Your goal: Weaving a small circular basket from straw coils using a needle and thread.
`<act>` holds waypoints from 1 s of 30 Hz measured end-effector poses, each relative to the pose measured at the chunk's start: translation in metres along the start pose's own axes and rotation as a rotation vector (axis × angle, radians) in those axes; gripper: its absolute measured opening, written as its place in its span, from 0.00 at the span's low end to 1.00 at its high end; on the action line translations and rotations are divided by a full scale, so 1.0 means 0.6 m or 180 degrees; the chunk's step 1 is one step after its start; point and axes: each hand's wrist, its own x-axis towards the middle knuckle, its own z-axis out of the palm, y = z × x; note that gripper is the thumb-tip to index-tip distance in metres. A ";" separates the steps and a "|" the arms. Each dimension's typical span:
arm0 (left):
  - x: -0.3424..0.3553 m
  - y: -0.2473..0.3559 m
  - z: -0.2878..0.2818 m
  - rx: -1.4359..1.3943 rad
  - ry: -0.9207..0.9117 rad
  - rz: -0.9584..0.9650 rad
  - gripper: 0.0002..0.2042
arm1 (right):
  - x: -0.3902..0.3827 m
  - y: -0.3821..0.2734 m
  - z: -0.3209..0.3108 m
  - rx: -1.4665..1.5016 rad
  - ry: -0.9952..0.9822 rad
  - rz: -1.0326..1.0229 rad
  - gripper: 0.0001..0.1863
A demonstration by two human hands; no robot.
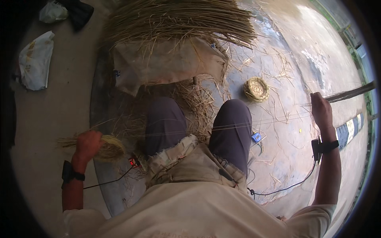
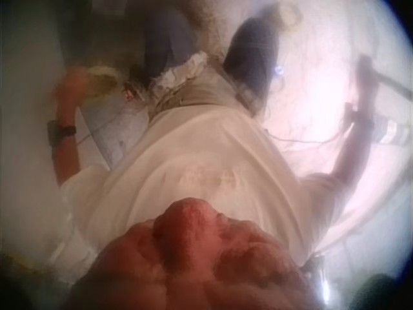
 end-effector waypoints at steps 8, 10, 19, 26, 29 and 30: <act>-0.036 -0.057 0.041 0.0051 -0.0007 -0.0117 0.10 | 0.033 -0.048 -0.036 0.3483 -0.0343 0.2305 0.13; -0.032 -0.074 0.064 0.0013 -0.0020 -0.0071 0.10 | 0.018 -0.012 -0.005 0.4211 0.0054 0.2041 0.15; -0.046 -0.079 0.102 0.0110 -0.0149 -0.0334 0.12 | 0.046 0.002 0.008 0.5951 0.1025 0.2250 0.25; -0.029 -0.063 0.076 -0.0064 -0.0218 -0.0426 0.10 | 0.049 0.110 0.057 0.6172 0.1700 0.2950 0.17; -0.063 -0.151 0.134 -0.0389 -0.0092 -0.0536 0.09 | -0.052 0.351 0.090 0.6429 0.1940 0.2917 0.15; -0.070 -0.166 0.127 -0.0283 -0.0195 -0.0548 0.09 | -0.077 0.395 0.088 0.6467 0.1939 0.3149 0.15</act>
